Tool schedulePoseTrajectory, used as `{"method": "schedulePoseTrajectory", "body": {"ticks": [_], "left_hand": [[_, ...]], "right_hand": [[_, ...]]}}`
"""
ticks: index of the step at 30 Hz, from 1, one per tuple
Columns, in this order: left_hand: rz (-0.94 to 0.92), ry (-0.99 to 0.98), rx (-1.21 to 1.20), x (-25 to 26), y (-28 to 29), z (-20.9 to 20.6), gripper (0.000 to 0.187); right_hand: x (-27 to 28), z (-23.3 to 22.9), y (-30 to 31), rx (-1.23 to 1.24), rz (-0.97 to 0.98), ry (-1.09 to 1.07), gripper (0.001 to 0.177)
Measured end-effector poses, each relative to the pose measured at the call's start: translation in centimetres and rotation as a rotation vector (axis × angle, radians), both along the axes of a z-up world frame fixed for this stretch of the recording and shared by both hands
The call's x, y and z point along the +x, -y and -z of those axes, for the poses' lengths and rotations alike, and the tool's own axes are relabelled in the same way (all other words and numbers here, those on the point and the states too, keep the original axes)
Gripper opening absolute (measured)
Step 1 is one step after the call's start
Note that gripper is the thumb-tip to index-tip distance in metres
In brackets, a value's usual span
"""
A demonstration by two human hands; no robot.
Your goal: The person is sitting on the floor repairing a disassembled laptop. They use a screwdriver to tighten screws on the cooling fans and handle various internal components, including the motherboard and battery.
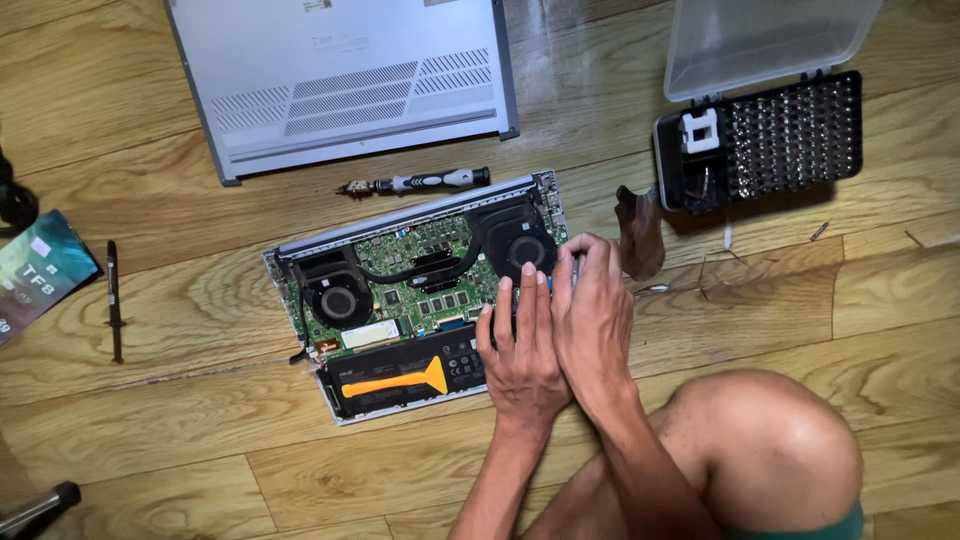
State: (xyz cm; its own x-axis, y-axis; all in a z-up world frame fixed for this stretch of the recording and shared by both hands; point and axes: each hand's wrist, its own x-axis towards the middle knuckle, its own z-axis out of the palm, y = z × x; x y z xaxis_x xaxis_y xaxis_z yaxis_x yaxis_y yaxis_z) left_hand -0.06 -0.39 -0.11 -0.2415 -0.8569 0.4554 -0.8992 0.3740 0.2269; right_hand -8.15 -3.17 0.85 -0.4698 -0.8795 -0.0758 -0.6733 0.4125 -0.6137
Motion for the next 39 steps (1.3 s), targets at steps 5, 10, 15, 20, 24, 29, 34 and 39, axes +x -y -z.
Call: {"method": "schedulePoseTrajectory", "body": {"ticks": [5, 10, 15, 20, 24, 29, 34, 39], "left_hand": [[0.002, 0.008, 0.009, 0.2, 0.0, -0.4, 0.048], [0.026, 0.002, 0.028, 0.3, 0.2, -1.0, 0.049], [0.067, 0.038, -0.001, 0.7, 1.0, -1.6, 0.047], [0.098, 0.050, 0.001, 1.4, 1.4, -1.3, 0.057], [0.097, 0.062, -0.014, 1.4, 1.4, -0.8, 0.064], [0.083, 0.048, -0.020, 1.3, 0.8, -0.2, 0.064], [0.087, 0.031, -0.052, 1.1, 0.6, -0.1, 0.054], [0.074, 0.058, -0.088, 1.0, 0.3, 0.0, 0.052]], "right_hand": [[0.0, 0.0, -0.1, -0.032, 0.008, 0.029, 0.013], [-0.1, -0.7, -0.1, -0.068, 0.002, 0.026, 0.012], [-0.8, -0.7, 0.0, -0.114, 0.015, 0.114, 0.009], [-1.2, -0.5, 0.3, -0.111, 0.007, 0.115, 0.010], [-1.1, -0.6, 0.6, -0.125, -0.024, 0.107, 0.008], [-1.0, -0.6, 0.7, -0.117, -0.038, 0.111, 0.010], [-0.9, -0.2, 0.5, -0.116, -0.025, 0.089, 0.010], [-0.5, -0.4, 0.6, -0.132, -0.029, 0.088, 0.014]]}}
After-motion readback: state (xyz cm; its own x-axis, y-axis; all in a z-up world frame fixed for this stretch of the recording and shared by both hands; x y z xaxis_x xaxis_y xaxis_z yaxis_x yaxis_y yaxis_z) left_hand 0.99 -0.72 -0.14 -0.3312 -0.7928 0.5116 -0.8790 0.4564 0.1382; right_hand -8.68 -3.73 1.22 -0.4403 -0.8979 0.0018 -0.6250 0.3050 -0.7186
